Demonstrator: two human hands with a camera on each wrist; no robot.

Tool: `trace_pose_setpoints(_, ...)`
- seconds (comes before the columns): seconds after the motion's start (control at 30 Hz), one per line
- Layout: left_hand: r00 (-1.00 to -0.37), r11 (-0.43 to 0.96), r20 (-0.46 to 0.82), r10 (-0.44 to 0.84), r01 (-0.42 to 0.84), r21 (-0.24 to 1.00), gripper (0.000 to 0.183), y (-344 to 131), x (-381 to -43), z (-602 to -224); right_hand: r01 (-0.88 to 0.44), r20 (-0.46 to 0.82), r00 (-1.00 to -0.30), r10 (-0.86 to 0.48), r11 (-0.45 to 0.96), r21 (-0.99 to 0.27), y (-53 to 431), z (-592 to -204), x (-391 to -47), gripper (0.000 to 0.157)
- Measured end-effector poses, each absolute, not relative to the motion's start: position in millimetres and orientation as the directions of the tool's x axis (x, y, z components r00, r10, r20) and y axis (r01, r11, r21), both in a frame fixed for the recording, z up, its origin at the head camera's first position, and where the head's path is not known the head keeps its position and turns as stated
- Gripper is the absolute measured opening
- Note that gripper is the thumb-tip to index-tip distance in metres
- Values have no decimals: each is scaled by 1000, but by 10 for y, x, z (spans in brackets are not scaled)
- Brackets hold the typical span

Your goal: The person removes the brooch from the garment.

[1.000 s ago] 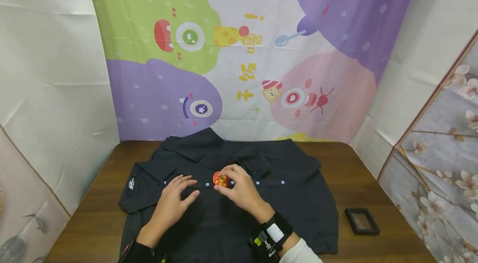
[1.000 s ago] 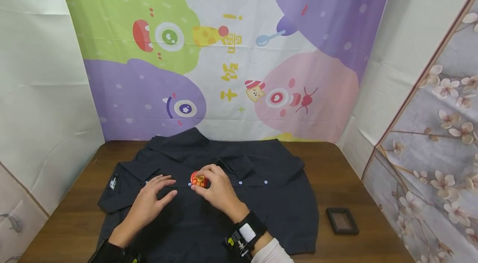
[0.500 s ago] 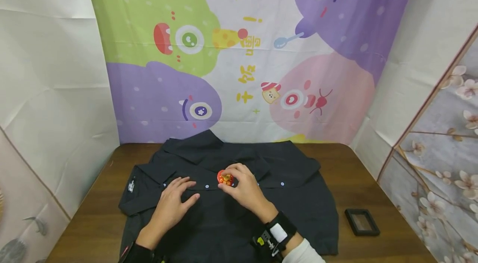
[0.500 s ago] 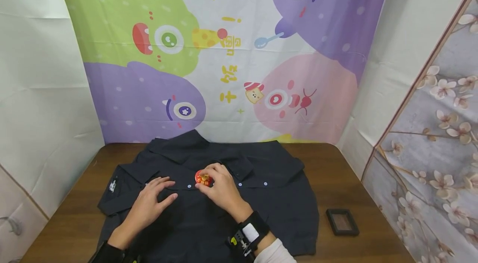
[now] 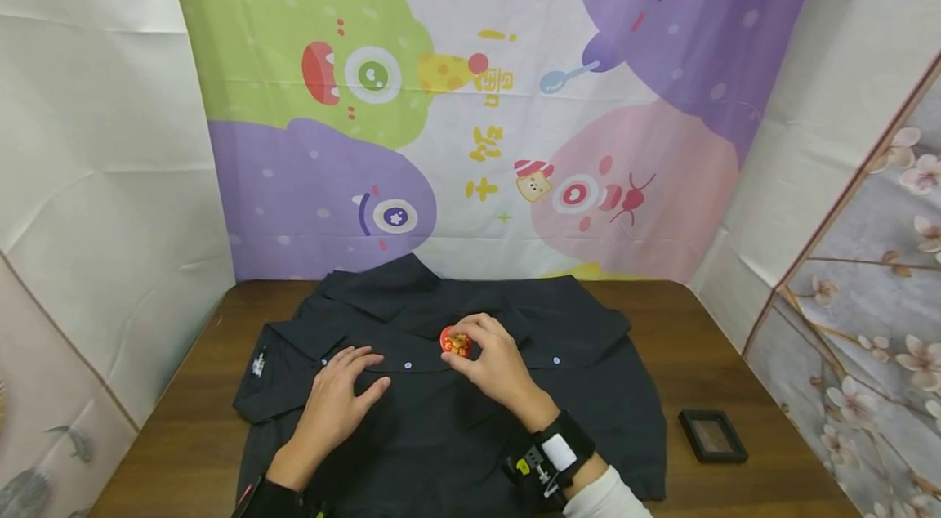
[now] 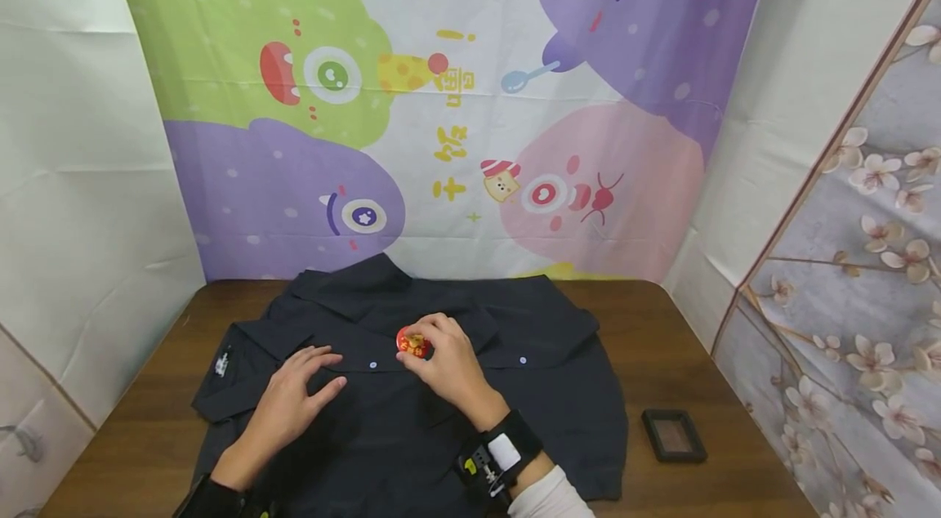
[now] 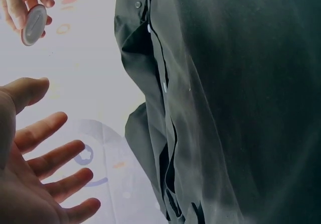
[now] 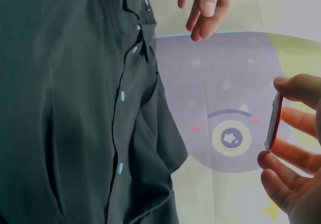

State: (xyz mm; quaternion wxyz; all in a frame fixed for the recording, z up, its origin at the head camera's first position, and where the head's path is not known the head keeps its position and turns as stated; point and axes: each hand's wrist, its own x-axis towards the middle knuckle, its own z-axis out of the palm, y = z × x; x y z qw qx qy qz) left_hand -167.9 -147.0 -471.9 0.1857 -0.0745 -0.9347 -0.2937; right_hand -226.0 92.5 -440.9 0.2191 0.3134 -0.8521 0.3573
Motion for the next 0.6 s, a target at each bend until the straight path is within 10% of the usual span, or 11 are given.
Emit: trace_pose_setpoints(0.6,-956,827,293,32,190,529,46,-1433,-1697,-4722,-663,593,-729,-342,569,-487,1063,-4349,-2259,30)
